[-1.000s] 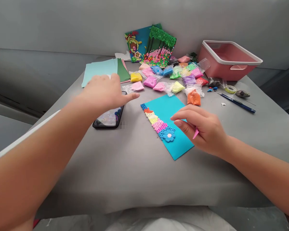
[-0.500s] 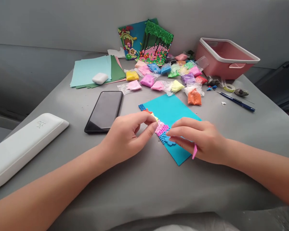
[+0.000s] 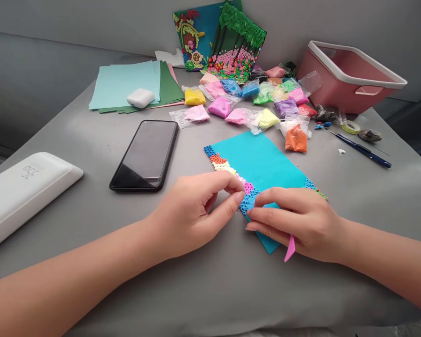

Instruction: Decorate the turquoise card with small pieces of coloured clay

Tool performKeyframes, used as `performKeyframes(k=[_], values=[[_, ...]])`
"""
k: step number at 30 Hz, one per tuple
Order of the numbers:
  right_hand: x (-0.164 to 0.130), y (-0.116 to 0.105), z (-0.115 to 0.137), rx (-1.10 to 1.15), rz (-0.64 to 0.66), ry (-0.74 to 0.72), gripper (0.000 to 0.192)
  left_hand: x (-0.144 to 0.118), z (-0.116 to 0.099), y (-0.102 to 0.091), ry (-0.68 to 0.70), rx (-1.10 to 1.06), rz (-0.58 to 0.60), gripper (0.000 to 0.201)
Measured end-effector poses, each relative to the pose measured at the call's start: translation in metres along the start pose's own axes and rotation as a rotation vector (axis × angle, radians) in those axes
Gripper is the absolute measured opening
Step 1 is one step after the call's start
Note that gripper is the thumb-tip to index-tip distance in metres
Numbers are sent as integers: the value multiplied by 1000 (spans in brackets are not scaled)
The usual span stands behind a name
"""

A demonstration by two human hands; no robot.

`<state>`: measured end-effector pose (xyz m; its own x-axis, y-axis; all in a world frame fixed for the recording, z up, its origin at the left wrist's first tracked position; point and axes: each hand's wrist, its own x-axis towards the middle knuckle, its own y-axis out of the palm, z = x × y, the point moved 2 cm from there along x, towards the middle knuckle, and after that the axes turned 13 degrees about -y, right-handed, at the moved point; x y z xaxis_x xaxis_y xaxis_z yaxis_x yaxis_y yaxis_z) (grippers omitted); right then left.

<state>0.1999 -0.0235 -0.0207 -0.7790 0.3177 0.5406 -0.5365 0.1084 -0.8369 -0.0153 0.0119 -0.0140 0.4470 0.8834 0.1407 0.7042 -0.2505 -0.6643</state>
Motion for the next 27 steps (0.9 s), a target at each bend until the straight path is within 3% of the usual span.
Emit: performKeyframes(k=[10, 19, 27], values=[[-1, 0, -2, -30, 62, 37, 10, 0, 0, 0, 49, -33, -9, 10], [-1, -2, 3, -255, 107, -149, 32, 0, 1, -1, 12, -8, 6, 11], [3, -2, 4, -277, 144, -161, 41, -1, 2, 0, 69, 29, 77, 15]])
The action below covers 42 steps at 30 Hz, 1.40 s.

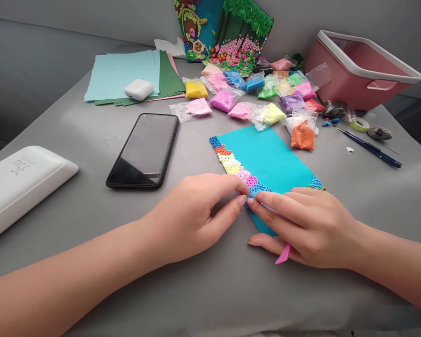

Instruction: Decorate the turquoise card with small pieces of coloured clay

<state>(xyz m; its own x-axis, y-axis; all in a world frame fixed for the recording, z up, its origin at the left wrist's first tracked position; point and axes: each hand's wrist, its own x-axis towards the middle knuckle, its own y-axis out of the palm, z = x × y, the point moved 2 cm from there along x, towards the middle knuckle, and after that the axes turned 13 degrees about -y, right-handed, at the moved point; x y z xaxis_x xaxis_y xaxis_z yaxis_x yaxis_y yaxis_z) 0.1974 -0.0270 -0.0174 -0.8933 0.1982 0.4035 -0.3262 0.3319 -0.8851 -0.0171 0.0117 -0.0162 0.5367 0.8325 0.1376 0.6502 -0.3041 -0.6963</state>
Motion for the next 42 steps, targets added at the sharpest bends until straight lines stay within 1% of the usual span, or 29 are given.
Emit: performKeyframes(k=[6, 8, 10, 11, 14, 15, 16, 17, 19, 20, 22, 28, 37, 42], values=[[1, -2, 1, -38, 28, 18, 38, 0, -1, -1, -16, 25, 25, 18], [-1, -4, 1, -33, -5, 27, 35, 0, 0, -1, -8, 13, 18, 18], [-3, -7, -1, 27, -79, 61, 30, -1, 1, 0, 4, 11, 4, 19], [-4, -9, -2, 82, -131, 85, 31, -1, 2, 1, 13, 21, -6, 20], [-8, -14, -7, 290, -318, 186, 52, -3, 4, 3, 77, 91, -27, 25], [-8, -14, -9, 367, -359, 233, 54, -4, 4, 3, 106, 117, -33, 26], [-8, -14, -11, 443, -382, 282, 53, -4, 4, 3, 130, 140, -33, 28], [-8, -13, -12, 513, -384, 331, 48, -5, 4, 3, 146, 158, -26, 30], [-6, -10, -14, 621, -346, 400, 37, -7, 3, 2, 149, 181, 4, 34], [-5, -9, -14, 652, -334, 412, 34, -7, 2, 2, 138, 188, 25, 35], [-3, -8, -14, 683, -322, 400, 34, -8, 0, 0, 121, 192, 55, 36], [-1, -5, -13, 683, -250, 356, 36, -9, -4, -2, 115, 165, 66, 36], [1, -3, -11, 618, -229, 333, 32, -9, -2, -1, 92, 173, 92, 36], [3, -2, -11, 609, -216, 315, 32, -9, -1, 0, 110, 156, 87, 37]])
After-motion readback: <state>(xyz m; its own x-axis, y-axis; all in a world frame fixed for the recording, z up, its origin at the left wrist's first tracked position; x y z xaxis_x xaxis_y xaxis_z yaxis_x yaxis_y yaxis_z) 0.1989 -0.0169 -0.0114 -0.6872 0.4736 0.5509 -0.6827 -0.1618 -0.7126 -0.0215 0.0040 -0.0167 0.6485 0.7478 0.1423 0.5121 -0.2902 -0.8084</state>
